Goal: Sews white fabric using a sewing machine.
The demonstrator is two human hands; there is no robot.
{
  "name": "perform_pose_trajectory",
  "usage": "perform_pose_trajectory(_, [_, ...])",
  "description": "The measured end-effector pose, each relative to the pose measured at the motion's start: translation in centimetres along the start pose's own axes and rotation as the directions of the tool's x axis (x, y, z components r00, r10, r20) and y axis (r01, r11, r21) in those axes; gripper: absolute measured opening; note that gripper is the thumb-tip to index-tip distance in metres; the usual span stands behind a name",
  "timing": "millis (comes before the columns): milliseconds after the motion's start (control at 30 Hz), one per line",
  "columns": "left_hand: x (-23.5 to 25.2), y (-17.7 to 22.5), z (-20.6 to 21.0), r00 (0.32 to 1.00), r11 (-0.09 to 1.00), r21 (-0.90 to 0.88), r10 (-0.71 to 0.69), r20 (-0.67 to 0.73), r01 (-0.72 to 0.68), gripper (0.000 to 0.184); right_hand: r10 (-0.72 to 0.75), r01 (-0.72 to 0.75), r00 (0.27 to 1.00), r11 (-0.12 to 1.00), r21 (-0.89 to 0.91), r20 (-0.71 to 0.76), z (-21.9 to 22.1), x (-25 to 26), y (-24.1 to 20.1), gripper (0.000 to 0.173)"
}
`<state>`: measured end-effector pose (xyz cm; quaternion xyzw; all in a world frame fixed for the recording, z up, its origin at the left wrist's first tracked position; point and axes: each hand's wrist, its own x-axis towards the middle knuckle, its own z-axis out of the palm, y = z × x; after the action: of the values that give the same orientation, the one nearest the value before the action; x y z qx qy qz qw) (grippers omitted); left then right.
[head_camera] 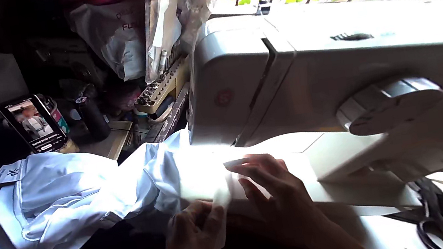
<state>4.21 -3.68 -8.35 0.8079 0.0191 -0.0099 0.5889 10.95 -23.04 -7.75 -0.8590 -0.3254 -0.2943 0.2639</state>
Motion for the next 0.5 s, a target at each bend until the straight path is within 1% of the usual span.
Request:
perform_pose_trajectory(67, [0.1, -0.5, 0.3, 1.000, 0.999, 0.036, -0.006, -0.022, 0.007, 0.027, -0.014, 0.013, 0.999, 1.000, 0.007, 0.044, -0.2, 0.1, 0.2, 0.025])
perform_pose_trajectory(133, [0.0, -0.3, 0.5, 1.000, 1.000, 0.016, -0.009, -0.023, 0.010, 0.026, -0.042, 0.043, 0.995, 0.999, -0.013, 0.086, -0.4, 0.4, 0.4, 0.023])
perform_pose_trajectory(233, [-0.2, 0.0, 1.0, 1.000, 0.999, -0.042, -0.024, -0.008, 0.024, 0.022, -0.058, 0.062, 0.990, 0.998, -0.025, 0.131, -0.5, 0.9, 0.6, 0.028])
perform_pose_trajectory(333, [-0.5, -0.9, 1.3, 0.999, 0.996, -0.087, 0.002, -0.047, -0.006, 0.018, -0.067, 0.069, 0.991, 0.997, -0.015, 0.115, -0.4, 0.9, 0.9, 0.029])
perform_pose_trajectory(433, [-0.5, -1.5, 1.5, 0.998, 0.988, -0.155, 0.013, -0.054, -0.022, 0.015, -0.068, 0.069, 0.993, 0.998, -0.009, 0.092, -0.2, 0.5, 1.0, 0.018])
perform_pose_trajectory(500, [-0.6, -1.2, 1.6, 0.996, 0.978, -0.210, -0.008, -0.084, -0.010, 0.012, -0.066, 0.066, 0.995, 0.998, -0.003, 0.078, -0.1, 0.3, 1.0, 0.017])
